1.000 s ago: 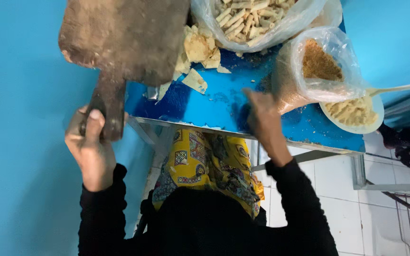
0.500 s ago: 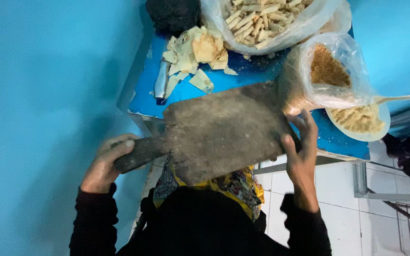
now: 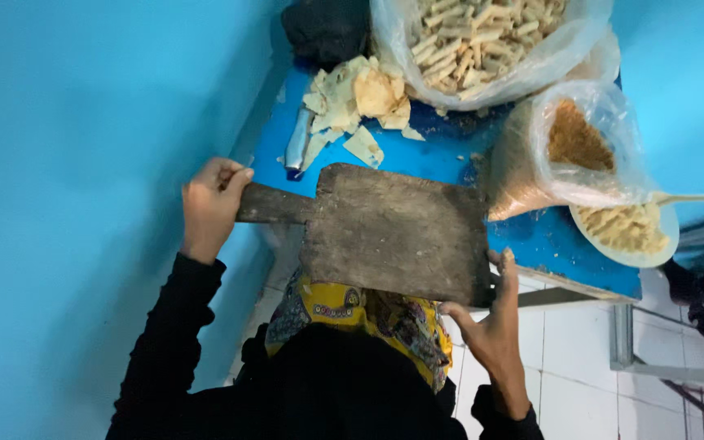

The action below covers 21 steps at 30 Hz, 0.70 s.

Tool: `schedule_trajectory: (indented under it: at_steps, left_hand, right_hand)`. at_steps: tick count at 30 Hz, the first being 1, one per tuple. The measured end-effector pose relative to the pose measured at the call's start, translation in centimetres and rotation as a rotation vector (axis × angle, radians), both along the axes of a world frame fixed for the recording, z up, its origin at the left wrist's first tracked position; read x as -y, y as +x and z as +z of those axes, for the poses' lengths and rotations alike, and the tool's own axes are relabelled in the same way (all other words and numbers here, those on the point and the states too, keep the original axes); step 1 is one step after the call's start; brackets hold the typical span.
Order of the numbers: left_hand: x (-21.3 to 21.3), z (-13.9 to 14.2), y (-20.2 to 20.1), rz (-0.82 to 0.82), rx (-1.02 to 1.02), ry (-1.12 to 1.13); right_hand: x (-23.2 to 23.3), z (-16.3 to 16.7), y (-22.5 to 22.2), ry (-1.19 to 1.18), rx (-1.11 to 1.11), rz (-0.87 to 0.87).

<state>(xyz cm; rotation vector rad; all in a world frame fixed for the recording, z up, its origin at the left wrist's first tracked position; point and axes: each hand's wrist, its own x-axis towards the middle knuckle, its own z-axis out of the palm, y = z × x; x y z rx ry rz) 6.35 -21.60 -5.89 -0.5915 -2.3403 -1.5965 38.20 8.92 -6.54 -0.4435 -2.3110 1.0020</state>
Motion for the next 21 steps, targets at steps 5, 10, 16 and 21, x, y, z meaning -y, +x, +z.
schedule_trajectory:
  at_steps: [5,10,16,21]
  left_hand:
    - [-0.9,0.2,-2.8,-0.001,-0.128,-0.050]
    - [-2.2,1.3,-2.7,0.101,-0.244,0.011]
    - [-4.7,3.8,3.3,0.201,-0.503,0.105]
    - [-7.9,5.7,8.7,0.185,-0.519,0.225]
  right_hand:
    - [0.5,0.3,-1.5,0.181,0.022,-0.055]
    - [0.4,0.6,-3.0,0.516,0.121,-0.168]
    - [-1.8,0.7,-3.7,0.526,-0.084,-0.048]
    - [-4.4,-0.6,-5.3,0.284,-0.303,-0.027]
